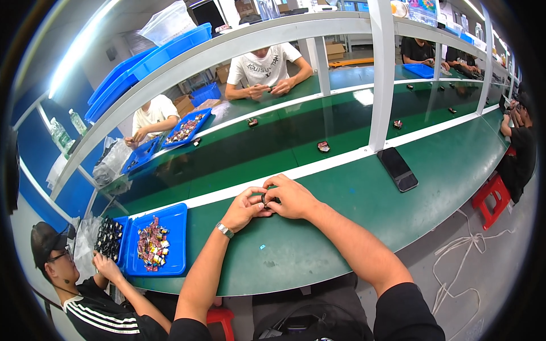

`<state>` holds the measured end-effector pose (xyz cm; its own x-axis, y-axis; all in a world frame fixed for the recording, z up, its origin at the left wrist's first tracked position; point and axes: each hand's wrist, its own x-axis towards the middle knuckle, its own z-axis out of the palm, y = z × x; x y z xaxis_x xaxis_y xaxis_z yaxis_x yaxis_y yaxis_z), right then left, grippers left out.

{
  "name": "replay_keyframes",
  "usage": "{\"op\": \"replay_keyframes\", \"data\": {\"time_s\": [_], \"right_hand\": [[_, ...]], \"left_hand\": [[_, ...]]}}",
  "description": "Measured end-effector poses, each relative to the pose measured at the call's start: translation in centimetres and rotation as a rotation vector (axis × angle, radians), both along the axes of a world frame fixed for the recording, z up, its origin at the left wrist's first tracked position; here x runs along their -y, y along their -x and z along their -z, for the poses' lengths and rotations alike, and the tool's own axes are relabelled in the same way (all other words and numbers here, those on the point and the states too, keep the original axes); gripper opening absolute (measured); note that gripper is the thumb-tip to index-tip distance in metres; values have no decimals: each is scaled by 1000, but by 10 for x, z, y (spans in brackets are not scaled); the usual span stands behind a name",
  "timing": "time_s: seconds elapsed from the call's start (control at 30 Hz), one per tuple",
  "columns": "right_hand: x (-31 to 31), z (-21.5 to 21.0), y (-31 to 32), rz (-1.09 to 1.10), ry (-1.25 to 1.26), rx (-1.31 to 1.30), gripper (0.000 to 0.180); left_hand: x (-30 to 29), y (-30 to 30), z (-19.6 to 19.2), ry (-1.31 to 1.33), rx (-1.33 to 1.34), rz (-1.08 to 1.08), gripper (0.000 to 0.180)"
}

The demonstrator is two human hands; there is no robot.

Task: The recorder is seated at a factory workbench assembling and inspecting small components by hand alongside other workers.

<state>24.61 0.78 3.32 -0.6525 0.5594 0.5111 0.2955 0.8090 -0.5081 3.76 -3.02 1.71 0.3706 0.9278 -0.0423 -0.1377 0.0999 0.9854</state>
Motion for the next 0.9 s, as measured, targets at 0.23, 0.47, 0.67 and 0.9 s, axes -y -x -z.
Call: {"op": "replay_keyframes", "data": {"time_s": [0.23, 0.47, 0.67, 0.9], "right_hand": [[-2, 1, -4, -94, 150, 1, 7], [-1, 6, -1, -94, 136, -21, 8], [0, 10, 3, -11, 78, -103, 8], [4, 13, 10, 84, 8, -159, 7]], "left_hand": [[-1, 3, 7, 2, 12, 37, 36], [2, -2, 5, -42, 30, -37, 31], [0, -9, 4, -29, 14, -159, 28], [1, -7, 6, -37, 76, -111, 26]]}}
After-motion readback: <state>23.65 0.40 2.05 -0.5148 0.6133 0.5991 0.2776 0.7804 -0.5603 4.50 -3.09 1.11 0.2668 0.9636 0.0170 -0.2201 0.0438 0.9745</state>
